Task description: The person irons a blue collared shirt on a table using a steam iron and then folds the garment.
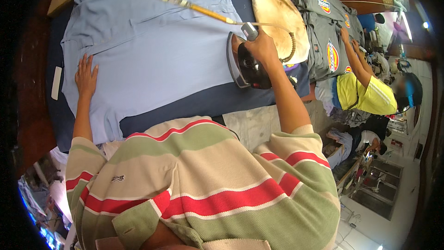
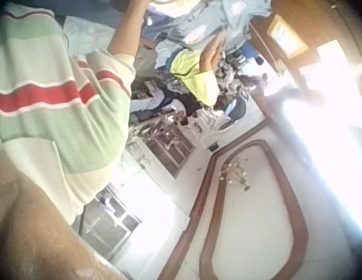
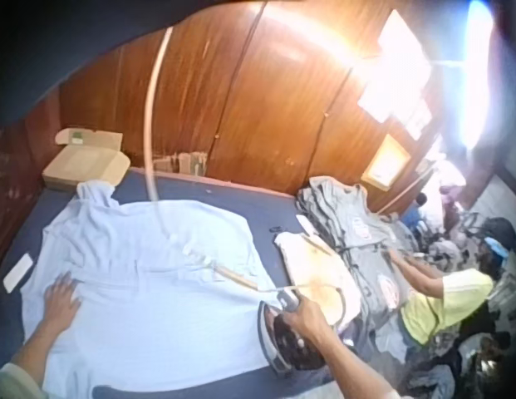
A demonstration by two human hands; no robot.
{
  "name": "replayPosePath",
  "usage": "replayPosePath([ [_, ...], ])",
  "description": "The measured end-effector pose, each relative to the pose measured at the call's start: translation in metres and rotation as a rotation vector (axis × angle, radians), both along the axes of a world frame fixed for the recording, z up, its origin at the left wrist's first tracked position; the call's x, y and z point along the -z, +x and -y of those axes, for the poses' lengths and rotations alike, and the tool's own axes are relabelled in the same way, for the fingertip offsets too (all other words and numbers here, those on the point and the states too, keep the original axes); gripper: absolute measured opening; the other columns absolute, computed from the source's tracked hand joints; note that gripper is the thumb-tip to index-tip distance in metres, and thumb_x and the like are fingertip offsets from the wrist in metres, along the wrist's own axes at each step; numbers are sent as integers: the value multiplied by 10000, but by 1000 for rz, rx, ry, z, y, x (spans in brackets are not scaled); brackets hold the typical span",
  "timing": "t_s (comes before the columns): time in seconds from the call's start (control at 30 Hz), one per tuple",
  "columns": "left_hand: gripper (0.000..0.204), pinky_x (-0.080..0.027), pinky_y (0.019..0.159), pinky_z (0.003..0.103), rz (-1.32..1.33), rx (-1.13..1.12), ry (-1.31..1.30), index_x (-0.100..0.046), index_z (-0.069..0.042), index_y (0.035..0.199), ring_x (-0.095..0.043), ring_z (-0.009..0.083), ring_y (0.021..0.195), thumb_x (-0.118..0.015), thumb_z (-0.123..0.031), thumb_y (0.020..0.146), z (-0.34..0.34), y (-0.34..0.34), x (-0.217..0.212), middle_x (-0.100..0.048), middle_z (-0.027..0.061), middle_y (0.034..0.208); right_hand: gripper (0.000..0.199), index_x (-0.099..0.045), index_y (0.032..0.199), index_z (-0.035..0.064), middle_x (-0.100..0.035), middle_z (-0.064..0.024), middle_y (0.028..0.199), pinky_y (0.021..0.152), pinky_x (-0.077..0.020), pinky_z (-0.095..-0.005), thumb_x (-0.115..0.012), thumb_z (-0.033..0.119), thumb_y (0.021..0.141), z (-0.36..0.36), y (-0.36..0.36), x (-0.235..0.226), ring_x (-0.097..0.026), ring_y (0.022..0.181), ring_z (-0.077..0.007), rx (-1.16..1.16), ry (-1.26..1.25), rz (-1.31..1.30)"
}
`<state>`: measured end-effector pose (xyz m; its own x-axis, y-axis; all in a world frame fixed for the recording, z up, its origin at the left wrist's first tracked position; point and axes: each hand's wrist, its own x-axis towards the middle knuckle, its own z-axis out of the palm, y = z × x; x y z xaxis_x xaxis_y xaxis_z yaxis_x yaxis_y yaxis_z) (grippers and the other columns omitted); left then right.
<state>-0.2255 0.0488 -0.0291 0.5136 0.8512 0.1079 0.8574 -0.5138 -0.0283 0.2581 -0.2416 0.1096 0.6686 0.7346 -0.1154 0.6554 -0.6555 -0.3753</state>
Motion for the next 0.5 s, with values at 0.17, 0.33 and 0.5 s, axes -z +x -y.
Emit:
replayPosePath([
  [0.17,515,-219,1051,498,-15,-23,4,-357,-228,1391,-222,239,1368,-426,-424,919,1,-3,3,-245,22,1491,492,-549,1048,-62,-609,-306,921,767,-472,-447,-651,236,671,-4,-10,-2,-599,890,-431,-84,29,-20],
  [0.33,510,-252,1029,523,22,-53,35,-387,-211,1367,-262,241,1349,-468,-404,901,13,2,-11,-279,34,1472,566,-539,1095,-72,-627,-273,921,769,-474,-414,-672,266,661,-23,-2,-24,-623,895,-368,-21,16,-171],
  [0.5,509,-277,1010,524,91,-229,78,-390,-199,1359,-291,241,1332,-459,-414,903,37,-18,-19,-322,45,1446,618,-526,1133,-93,-646,-206,864,679,-496,-370,-685,264,655,-17,60,0,-637,741,-289,-280,136,195],
])
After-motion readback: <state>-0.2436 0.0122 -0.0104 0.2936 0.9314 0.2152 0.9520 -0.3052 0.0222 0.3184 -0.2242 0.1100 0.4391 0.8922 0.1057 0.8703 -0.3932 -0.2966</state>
